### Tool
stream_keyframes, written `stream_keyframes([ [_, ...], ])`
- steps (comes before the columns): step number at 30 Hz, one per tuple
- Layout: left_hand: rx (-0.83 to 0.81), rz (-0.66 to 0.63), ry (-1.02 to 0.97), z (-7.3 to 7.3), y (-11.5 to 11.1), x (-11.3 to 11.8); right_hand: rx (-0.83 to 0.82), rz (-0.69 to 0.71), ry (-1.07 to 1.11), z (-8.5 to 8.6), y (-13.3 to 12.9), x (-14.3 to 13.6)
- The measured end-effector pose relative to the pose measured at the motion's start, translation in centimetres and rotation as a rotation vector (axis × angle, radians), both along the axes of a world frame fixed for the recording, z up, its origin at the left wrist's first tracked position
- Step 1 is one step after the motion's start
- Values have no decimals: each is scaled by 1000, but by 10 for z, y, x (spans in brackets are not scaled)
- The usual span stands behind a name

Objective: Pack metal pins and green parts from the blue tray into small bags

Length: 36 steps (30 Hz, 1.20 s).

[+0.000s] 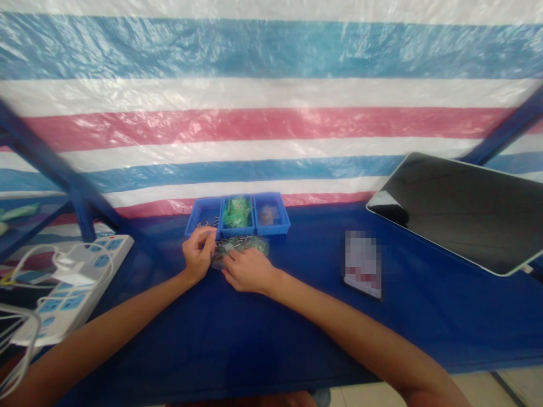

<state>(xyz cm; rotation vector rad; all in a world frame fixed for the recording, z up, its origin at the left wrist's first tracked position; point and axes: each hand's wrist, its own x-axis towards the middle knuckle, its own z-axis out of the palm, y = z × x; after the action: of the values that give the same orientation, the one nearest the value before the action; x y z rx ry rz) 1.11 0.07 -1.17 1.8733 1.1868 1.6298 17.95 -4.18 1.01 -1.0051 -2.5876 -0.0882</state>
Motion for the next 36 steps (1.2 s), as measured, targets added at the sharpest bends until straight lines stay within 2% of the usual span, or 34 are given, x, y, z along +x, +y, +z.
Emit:
stream_keyframes([
  [2,2,5,-4,-1,0,0,44,-31,57,-3,2,1],
  [5,16,17,-15,-1,2,1,54,-147,233,-7,7,3],
  [8,47,24,-8,2,3,3,-38,-227,499,-11,12,6],
  [11,78,-12,57,9,2,5,-124,-246,746,-14,14,8],
  [14,119,-65,168,16,-1,6,-176,-241,879,-16,14,9],
  [28,46,-288,304,16,0,7,-231,-229,985,-19,14,9],
  [36,107,-261,328,16,-2,7,-197,-204,981,-18,14,8],
])
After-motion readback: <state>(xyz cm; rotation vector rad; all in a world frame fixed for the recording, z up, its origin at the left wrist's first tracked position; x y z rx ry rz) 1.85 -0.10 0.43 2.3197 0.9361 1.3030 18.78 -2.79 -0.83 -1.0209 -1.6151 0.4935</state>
